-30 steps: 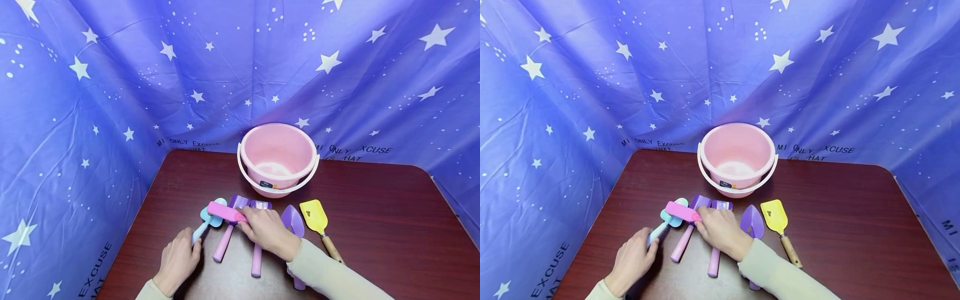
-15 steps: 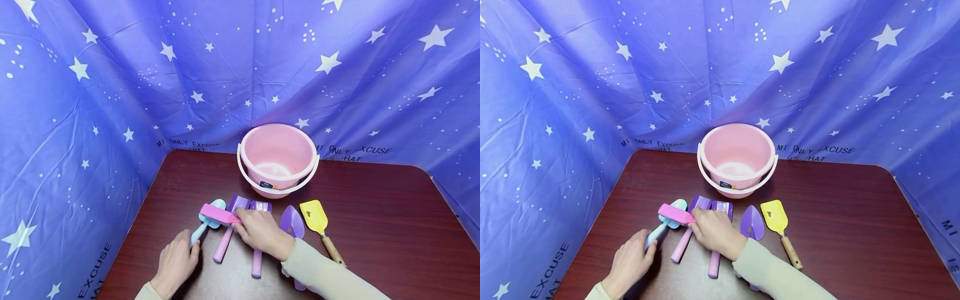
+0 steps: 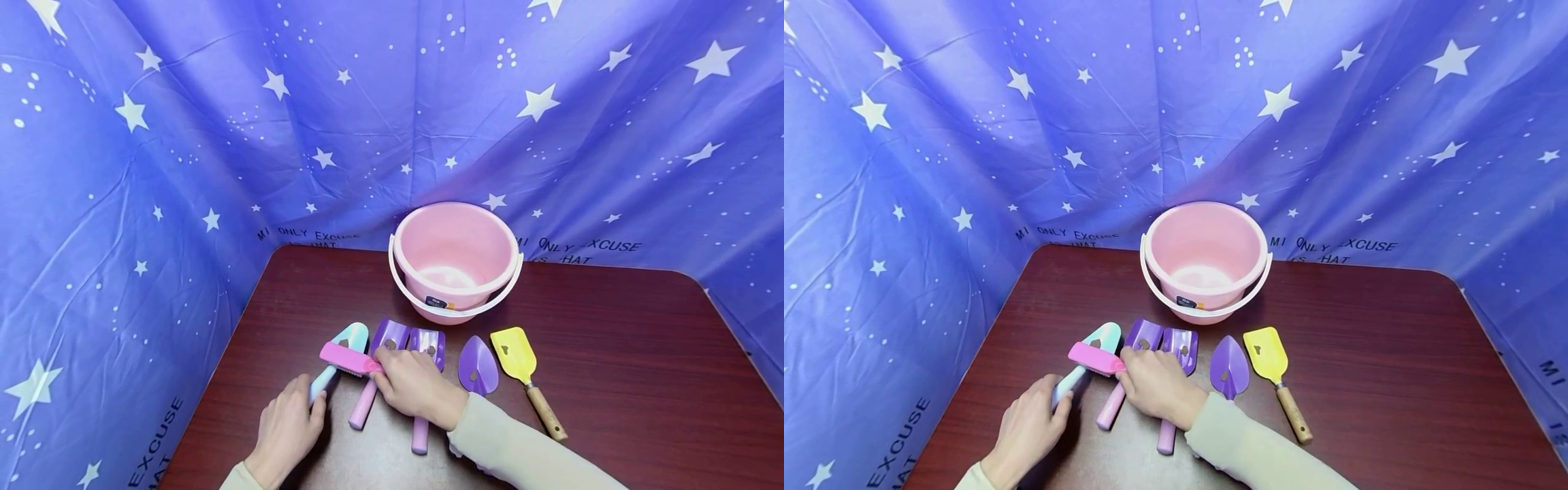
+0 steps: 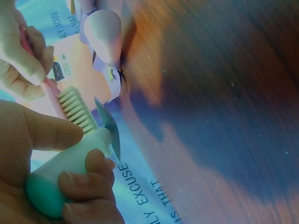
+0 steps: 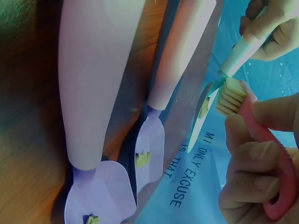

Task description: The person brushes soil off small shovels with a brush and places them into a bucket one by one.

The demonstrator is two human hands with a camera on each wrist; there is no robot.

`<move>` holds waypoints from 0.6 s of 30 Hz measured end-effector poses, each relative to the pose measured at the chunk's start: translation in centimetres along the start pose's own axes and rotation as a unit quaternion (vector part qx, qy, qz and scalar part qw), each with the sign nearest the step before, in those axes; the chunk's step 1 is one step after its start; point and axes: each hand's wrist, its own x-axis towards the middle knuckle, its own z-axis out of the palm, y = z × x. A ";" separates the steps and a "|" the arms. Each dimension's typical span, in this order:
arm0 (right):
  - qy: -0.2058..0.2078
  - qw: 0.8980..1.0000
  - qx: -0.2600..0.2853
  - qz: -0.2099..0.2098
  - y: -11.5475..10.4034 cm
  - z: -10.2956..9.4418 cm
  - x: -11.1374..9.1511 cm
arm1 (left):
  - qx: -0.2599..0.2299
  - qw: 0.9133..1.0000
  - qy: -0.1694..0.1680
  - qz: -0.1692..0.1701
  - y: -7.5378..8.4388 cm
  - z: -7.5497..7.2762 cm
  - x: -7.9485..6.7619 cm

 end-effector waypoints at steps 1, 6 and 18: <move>0.000 1.000 0.000 0.002 0.0 0.1 0.0 | -0.001 1.000 0.001 0.000 0.0 0.0 0.0; 0.002 1.000 0.008 0.010 -0.1 0.3 0.3 | 0.000 1.000 0.003 -0.002 -0.2 -0.1 -0.1; -0.008 1.000 0.011 0.025 0.2 0.6 0.8 | 0.003 1.000 0.004 -0.004 -0.5 -0.3 -0.5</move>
